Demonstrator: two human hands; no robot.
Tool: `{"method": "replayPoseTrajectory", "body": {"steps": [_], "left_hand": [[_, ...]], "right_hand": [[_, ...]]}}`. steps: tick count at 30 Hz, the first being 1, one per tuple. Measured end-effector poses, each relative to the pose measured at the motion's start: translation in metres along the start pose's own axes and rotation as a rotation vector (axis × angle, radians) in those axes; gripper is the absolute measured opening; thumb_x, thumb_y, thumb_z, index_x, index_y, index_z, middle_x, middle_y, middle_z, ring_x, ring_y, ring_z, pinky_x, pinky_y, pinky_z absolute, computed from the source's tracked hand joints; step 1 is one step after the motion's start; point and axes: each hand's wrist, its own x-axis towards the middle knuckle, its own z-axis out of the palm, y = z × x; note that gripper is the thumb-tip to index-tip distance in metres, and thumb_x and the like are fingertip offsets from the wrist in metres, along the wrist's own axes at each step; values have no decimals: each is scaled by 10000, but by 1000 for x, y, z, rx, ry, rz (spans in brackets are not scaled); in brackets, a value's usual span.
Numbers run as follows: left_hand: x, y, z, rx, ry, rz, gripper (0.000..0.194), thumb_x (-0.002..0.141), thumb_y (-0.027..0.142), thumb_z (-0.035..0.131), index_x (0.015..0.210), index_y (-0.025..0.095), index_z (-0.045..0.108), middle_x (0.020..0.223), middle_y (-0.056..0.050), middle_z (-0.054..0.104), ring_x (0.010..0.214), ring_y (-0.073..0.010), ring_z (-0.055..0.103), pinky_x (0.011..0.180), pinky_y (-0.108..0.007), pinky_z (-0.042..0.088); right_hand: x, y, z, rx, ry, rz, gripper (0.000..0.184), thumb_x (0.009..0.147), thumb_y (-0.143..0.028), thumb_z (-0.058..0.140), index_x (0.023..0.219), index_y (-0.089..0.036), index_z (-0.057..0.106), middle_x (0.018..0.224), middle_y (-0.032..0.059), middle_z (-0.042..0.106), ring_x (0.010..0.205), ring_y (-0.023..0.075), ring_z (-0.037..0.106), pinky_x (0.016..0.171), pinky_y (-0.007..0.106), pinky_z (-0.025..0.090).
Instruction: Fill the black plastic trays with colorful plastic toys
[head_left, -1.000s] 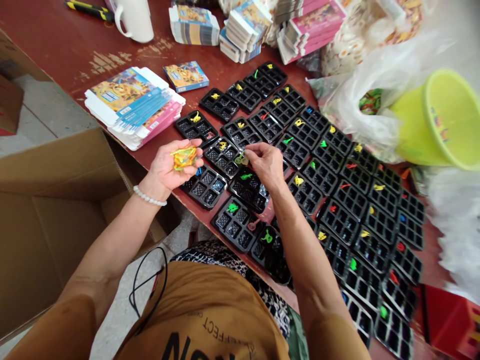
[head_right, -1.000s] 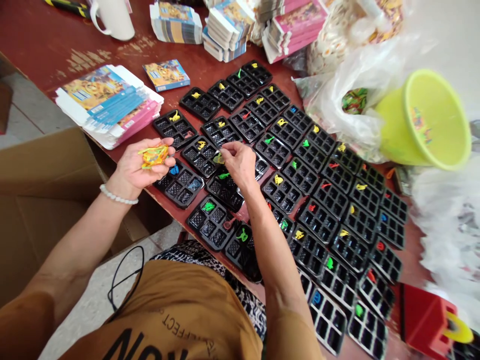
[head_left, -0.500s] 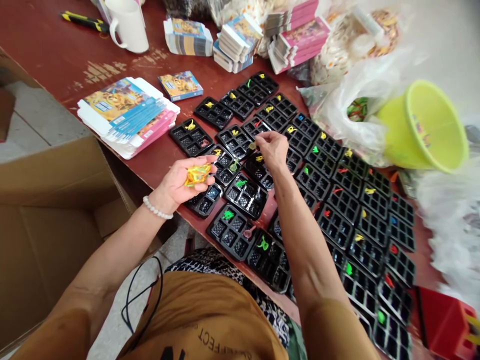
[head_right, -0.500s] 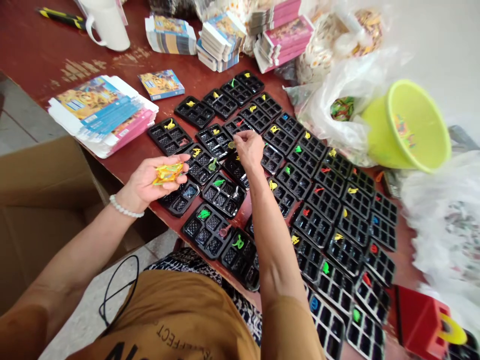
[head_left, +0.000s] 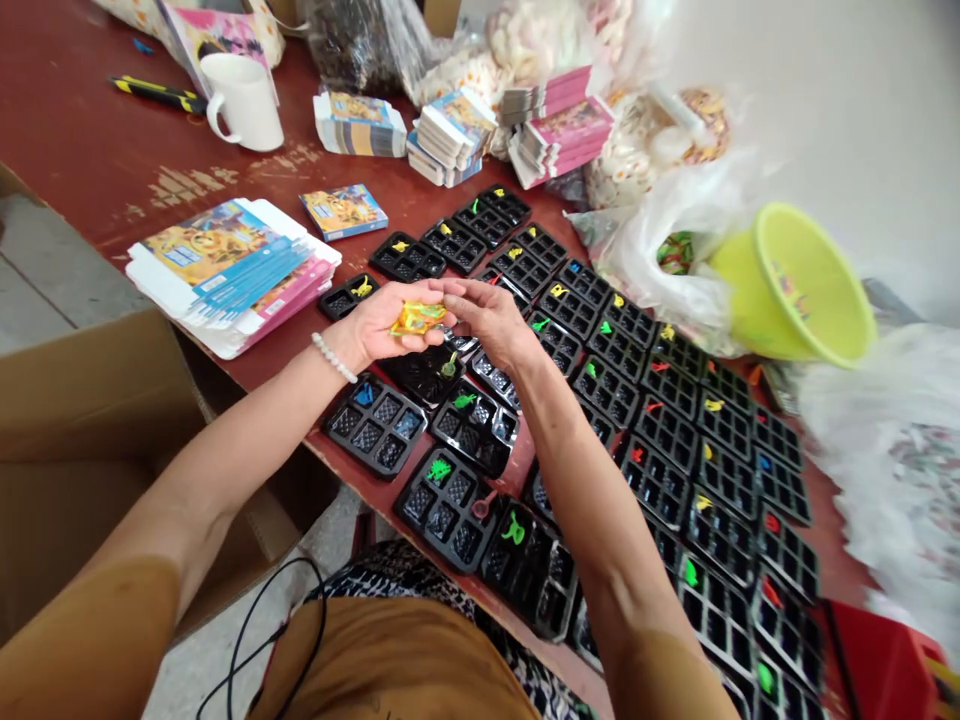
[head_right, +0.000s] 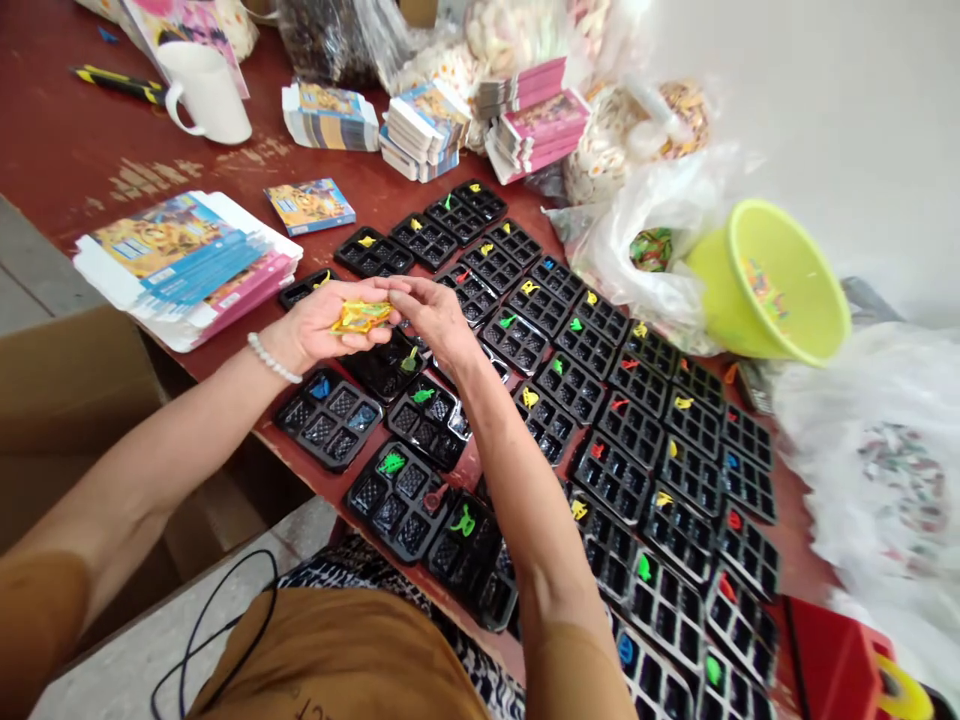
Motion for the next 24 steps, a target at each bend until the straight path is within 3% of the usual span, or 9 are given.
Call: {"method": "replayPoseTrajectory", "body": {"steps": [5, 9, 14, 17, 20, 24], "left_hand": [[36, 20, -5, 21, -77, -95, 252, 943, 119, 488, 1103, 140, 682, 699, -113, 668, 415, -166, 581, 288, -127, 231], [52, 31, -13, -15, -107, -54, 272, 972, 109, 469, 1119, 158, 692, 727, -117, 673, 422, -165, 590, 292, -121, 233], [57, 41, -25, -67, -101, 18, 295, 1021, 122, 415, 1122, 170, 688, 720, -100, 676, 412, -161, 589, 292, -119, 222], [56, 44, -31, -91, -49, 43, 343, 1029, 113, 393, 1199, 167, 686, 712, -90, 681, 417, -168, 595, 290, -133, 259], [56, 48, -35, -144, 65, 59, 297, 1019, 113, 426, 1154, 122, 691, 705, -95, 680, 418, -164, 592, 283, -144, 281], [56, 53, -38, -219, 190, 99, 252, 1022, 129, 428, 995, 99, 676, 692, -100, 676, 430, -168, 607, 274, -154, 290]], "right_hand": [[29, 8, -31, -1, 18, -21, 498, 778, -499, 852, 1164, -193, 775, 1066, 48, 794, 814, 130, 674, 665, 237, 551], [51, 16, -33, -234, 164, -270, 404, 888, -504, 761, 1157, -205, 722, 1008, 40, 797, 881, 171, 707, 816, 320, 598], [72, 29, -22, -463, 270, -557, 241, 1038, -383, 575, 1239, -251, 593, 1114, 52, 779, 970, 189, 719, 978, 397, 584], [83, 36, -26, -543, 355, -624, 194, 1063, -322, 510, 1234, -255, 574, 1022, 46, 737, 978, 202, 710, 1003, 424, 566], [102, 40, -38, -557, 418, -605, 188, 1030, -244, 506, 1202, -240, 581, 913, 20, 697, 900, 193, 706, 930, 390, 574], [135, 42, -54, -657, 331, -543, 164, 964, -194, 525, 1068, -215, 651, 924, 33, 729, 880, 192, 694, 904, 363, 560]]}}
